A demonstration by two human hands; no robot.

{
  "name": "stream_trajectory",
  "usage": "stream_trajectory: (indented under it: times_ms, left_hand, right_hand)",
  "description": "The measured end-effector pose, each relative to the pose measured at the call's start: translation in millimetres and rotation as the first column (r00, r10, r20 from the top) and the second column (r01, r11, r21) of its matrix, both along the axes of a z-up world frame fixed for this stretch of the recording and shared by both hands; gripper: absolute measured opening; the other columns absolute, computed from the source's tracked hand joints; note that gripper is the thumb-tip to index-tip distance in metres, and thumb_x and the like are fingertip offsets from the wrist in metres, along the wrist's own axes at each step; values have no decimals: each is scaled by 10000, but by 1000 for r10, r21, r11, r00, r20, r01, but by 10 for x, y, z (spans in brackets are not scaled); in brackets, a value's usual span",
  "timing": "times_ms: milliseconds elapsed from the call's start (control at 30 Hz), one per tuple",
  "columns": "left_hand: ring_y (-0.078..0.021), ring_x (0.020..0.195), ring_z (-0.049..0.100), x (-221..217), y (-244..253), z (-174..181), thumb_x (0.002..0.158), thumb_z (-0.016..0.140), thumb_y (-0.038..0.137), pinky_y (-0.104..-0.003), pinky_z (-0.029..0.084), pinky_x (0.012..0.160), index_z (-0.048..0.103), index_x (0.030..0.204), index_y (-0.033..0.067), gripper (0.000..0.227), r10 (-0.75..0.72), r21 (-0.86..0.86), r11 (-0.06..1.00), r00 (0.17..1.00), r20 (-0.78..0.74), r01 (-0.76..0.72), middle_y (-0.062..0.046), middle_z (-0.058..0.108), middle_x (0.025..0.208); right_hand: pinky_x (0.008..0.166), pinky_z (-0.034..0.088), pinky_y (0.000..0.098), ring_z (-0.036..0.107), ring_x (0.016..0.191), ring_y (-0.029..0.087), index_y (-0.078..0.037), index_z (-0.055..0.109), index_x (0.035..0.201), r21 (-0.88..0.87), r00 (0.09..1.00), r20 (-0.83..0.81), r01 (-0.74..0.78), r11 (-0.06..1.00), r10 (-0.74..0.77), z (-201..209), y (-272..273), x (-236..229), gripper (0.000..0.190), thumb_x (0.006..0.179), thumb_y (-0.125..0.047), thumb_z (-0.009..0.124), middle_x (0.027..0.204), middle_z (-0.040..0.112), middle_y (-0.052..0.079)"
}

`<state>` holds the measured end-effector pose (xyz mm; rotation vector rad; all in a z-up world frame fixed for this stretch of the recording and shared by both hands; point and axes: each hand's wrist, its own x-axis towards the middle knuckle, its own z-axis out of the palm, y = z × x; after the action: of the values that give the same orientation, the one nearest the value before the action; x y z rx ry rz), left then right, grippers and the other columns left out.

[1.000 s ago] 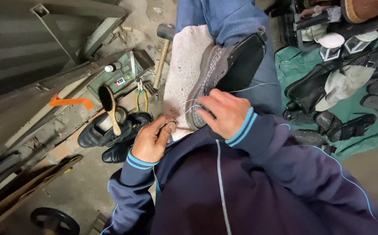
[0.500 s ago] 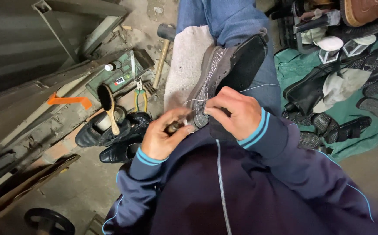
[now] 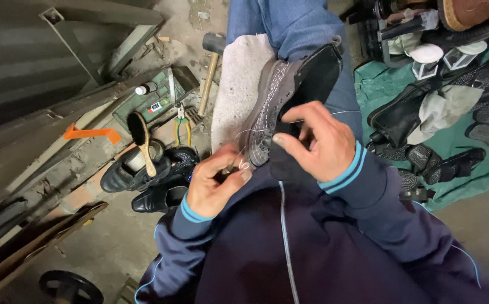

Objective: Hand-sewing the sole of a leather boot using a needle and thread in a shoe repair shop.

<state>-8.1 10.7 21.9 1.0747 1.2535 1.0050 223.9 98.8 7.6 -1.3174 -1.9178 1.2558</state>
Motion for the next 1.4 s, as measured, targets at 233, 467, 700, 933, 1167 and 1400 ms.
stream_trajectory:
  times_ms: [233,467,700,933,1167,1400]
  left_hand:
    - [-179,726,475,-76,3,442,945,697,143,-322,402,611,597,763,45,230,16,100,995,999,-31,-13,-114,588,835]
    - [-148,494,290,9,-321,471,924,612,57,-299,275,474,403,637,92,356,141,55,989,984,-107,-136,-23,347,556]
    - [-171,535,451,-229,-305,568,981,631,158,-307,392,546,643,787,40,228,-191,-8,980,923,-335,199,-43,538,660]
    - [-288,575,620,-496,-502,343,982,605,391,-453,443,485,746,862,149,304,-425,-316,905,617,-662,285,-8,661,714]
    - [-368,614,690,-124,-340,-233,982,570,330,-523,518,505,569,1436,164,484,-255,-215,964,317,-913,156,-78,742,796]
    - [-451,716,699,240,102,-495,930,626,255,-606,579,632,561,1415,238,490,-335,-257,939,443,-831,229,-142,740,808]
  right_hand:
    - [602,588,425,732,708,260,-86,622,1273,-203,970,223,-52,978,98,-516,-132,-47,628,784,-411,843,1058,693,133]
    - [787,522,562,706,873,447,-50,669,996,-376,795,488,-181,909,360,-491,-7,-234,509,887,-547,684,890,747,185]
    - [784,524,442,689,648,240,-172,701,1220,-211,912,337,-172,962,236,-499,-65,81,507,911,-573,668,1125,662,38]
    - [691,473,479,661,806,373,-150,706,889,-144,839,478,-216,966,259,-491,-158,734,299,1009,-400,593,798,714,82]
    - [721,491,424,630,753,298,3,741,982,77,905,422,26,997,-56,-156,43,1131,214,1115,-149,666,902,710,152]
    - [750,494,475,654,834,374,29,799,1141,376,778,549,97,922,-306,-423,-46,1925,179,1268,-95,782,980,724,184]
